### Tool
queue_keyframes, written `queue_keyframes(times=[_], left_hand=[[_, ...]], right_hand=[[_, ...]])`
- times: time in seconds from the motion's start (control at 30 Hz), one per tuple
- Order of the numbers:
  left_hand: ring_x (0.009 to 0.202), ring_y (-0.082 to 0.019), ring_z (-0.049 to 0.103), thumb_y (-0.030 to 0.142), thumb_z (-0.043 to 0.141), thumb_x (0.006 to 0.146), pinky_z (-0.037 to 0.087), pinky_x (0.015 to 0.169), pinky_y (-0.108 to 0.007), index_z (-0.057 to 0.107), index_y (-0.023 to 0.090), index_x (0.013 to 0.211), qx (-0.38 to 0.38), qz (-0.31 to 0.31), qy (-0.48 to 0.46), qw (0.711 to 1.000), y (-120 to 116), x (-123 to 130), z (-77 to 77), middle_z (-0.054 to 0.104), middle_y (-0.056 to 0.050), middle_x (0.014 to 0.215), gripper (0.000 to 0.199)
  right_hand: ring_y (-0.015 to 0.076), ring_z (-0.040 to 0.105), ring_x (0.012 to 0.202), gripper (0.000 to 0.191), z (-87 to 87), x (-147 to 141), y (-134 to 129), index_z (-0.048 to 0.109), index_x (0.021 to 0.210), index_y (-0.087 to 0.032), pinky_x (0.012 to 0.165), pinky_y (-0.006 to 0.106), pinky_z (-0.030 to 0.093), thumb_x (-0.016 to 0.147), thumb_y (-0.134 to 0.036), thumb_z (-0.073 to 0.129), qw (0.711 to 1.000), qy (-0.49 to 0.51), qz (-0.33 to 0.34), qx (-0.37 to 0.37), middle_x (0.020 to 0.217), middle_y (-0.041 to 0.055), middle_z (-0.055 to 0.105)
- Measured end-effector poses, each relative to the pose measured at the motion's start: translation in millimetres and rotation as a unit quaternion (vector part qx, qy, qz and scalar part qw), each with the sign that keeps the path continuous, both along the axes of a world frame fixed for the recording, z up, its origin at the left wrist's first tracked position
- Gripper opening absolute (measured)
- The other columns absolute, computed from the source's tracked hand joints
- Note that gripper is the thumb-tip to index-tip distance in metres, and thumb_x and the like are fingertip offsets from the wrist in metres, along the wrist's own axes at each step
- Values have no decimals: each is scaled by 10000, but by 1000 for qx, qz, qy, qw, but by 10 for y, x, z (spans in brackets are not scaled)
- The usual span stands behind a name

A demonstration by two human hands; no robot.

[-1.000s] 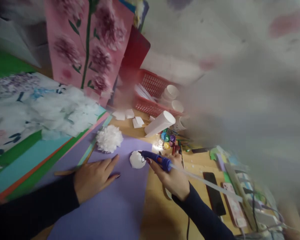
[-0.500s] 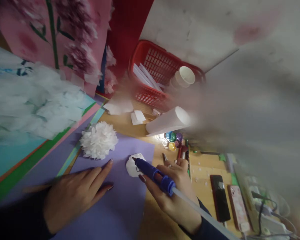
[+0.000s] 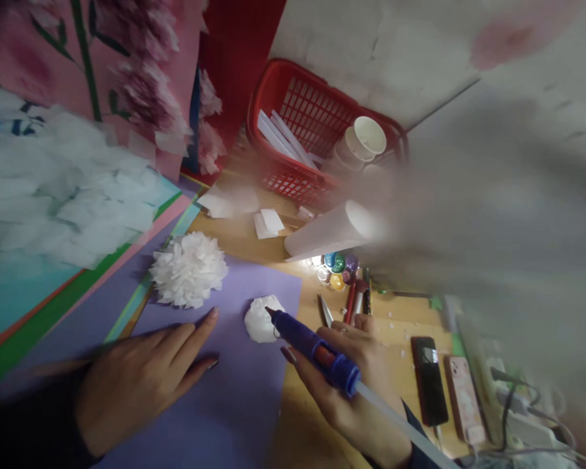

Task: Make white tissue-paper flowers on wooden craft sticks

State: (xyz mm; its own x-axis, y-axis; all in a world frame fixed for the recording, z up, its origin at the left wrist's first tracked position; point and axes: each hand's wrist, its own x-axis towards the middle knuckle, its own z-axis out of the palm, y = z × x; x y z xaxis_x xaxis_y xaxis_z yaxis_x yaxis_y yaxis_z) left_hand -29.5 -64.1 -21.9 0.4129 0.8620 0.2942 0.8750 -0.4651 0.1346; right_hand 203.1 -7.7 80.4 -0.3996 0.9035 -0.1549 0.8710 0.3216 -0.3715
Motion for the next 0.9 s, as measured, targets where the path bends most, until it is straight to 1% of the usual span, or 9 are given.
queue_keyframes(times=[0.1, 0.2, 0.27, 0.37, 0.47, 0.53, 0.67, 0.83, 0.9], left_hand=[[479, -132, 572, 238, 381, 957, 372, 441, -295, 641, 60, 1118, -4, 0, -1, 1000, -2, -4, 2, 601, -5, 619, 354], [474, -137, 566, 232, 389, 953, 377, 434, -302, 638, 48, 1120, 0, -1, -5, 1000, 2, -4, 8, 597, -6, 618, 351], [476, -141, 566, 233, 400, 949, 383, 434, -304, 636, 43, 1123, -3, -3, -3, 1000, 3, -3, 12, 600, -9, 622, 349], [488, -144, 573, 231, 421, 941, 391, 438, -305, 629, 39, 1138, -11, -7, 2, 1000, 1, -2, 16, 610, -15, 633, 344], [494, -144, 581, 235, 412, 945, 391, 432, -303, 628, 43, 1143, -12, -10, 1, 1000, -2, -4, 18, 620, -19, 643, 350], [487, -140, 580, 242, 395, 953, 393, 429, -299, 633, 45, 1136, -11, -10, 0, 1000, 0, -4, 22, 620, -18, 640, 359], [476, -135, 576, 242, 392, 955, 400, 433, -297, 645, 48, 1115, -12, -8, 4, 1000, 12, -5, 40, 617, -14, 628, 357], [471, -136, 573, 241, 394, 952, 399, 426, -299, 645, 49, 1117, -6, -7, 3, 1000, 18, -6, 43, 620, -15, 634, 356], [474, -137, 575, 247, 400, 951, 400, 426, -298, 644, 49, 1119, -4, -6, 4, 1000, 16, -6, 40, 623, -17, 636, 356]], right_hand=[[147, 476, 458, 398, -2, 32, -23, 524, 542, -218, 585, 344, 379, 883, -423, 518, 1000, -9, -8, -9, 494, -9, 516], [166, 514, 504, 384, 10, 75, -31, 549, 561, -220, 609, 355, 382, 874, -440, 525, 999, -9, -14, 30, 544, 9, 558], [174, 526, 523, 387, 11, 87, -24, 550, 556, -219, 614, 361, 378, 864, -452, 536, 999, -12, -12, 40, 554, 15, 570], [159, 497, 479, 403, -10, 82, -6, 559, 550, -217, 597, 361, 364, 869, -461, 523, 999, -14, -19, 25, 516, 5, 556], [141, 464, 430, 425, -42, 82, 6, 586, 561, -215, 577, 356, 361, 883, -475, 488, 999, -7, -46, 0, 483, -6, 547], [147, 461, 432, 433, -54, 92, 10, 596, 561, -217, 566, 356, 364, 879, -490, 488, 998, -7, -56, -5, 471, -4, 539], [178, 497, 497, 451, -66, 110, 11, 583, 557, -221, 597, 378, 376, 869, -531, 484, 998, -9, -61, 30, 529, 20, 567], [156, 448, 435, 438, -62, 89, 5, 571, 537, -225, 532, 348, 361, 867, -506, 504, 997, 11, -81, -15, 438, -14, 479], [155, 444, 432, 430, -50, 76, 6, 579, 546, -224, 527, 348, 363, 865, -504, 508, 996, 16, -83, -24, 436, -15, 482]])
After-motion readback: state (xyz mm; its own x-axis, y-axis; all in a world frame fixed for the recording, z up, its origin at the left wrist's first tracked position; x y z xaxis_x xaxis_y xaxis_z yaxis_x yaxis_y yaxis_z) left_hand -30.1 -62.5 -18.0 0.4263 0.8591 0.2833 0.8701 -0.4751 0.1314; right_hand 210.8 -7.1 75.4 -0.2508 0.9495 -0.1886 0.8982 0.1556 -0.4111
